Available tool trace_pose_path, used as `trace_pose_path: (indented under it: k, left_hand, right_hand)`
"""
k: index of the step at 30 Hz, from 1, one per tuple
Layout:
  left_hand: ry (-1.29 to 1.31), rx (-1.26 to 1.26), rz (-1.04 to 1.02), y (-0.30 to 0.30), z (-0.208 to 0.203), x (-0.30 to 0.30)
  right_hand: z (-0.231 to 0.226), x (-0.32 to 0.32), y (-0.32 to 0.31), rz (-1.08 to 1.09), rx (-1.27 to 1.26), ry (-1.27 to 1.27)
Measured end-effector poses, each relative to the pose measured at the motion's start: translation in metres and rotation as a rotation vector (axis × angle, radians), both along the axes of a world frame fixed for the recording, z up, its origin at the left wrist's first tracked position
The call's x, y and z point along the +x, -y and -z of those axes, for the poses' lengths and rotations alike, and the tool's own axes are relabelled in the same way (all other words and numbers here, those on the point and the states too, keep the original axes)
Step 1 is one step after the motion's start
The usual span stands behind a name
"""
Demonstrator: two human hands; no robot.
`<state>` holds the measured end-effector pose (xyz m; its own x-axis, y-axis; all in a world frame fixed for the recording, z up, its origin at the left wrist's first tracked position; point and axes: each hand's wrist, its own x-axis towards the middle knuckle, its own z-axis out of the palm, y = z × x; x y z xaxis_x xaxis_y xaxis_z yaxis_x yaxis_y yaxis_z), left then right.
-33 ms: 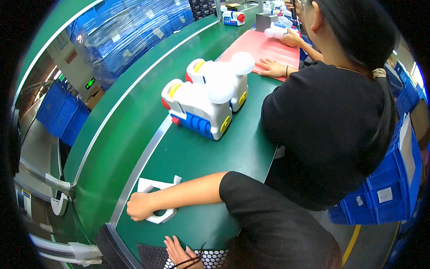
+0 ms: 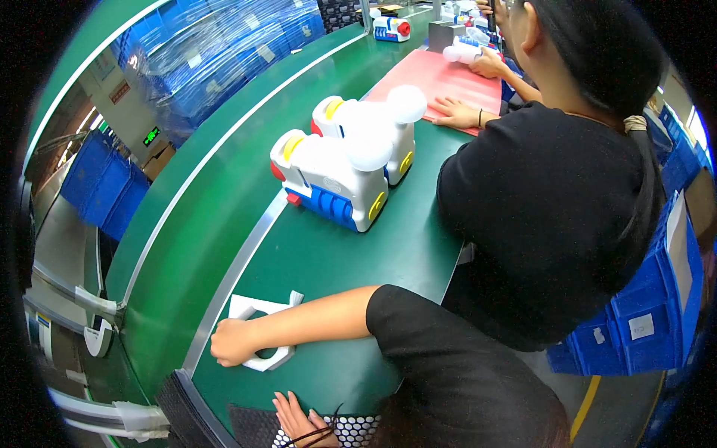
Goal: The person applies small adhesive pads by hand to the interior of a plastic toy's battery compartment.
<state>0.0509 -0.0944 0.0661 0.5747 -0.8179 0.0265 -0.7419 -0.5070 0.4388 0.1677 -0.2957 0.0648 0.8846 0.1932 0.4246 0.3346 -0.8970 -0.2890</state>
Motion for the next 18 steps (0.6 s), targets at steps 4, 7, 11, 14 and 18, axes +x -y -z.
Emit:
trace_pose_path:
  k: [4, 7, 11, 14, 18]
  left_hand:
    - [0.045, -0.021, 0.037, -0.001, 0.008, 0.004]
    - [0.094, 0.036, -0.017, 0.003, 0.015, 0.004]
    - [0.081, 0.024, -0.065, -0.002, 0.013, 0.003]
    - [0.011, 0.004, -0.075, -0.001, -0.004, 0.001]
    - [0.001, 0.007, -0.015, 0.004, -0.001, 0.004]
  right_hand:
    - [-0.001, -0.002, 0.004, 0.012, -0.006, 0.000]
    - [0.001, -0.003, 0.007, 0.016, -0.009, -0.006]
    - [-0.002, 0.001, 0.001, -0.001, -0.005, -0.001]
    - [0.000, 0.008, -0.006, -0.029, -0.002, -0.030]
    - [-0.007, -0.005, 0.008, -0.040, -0.077, -0.020]
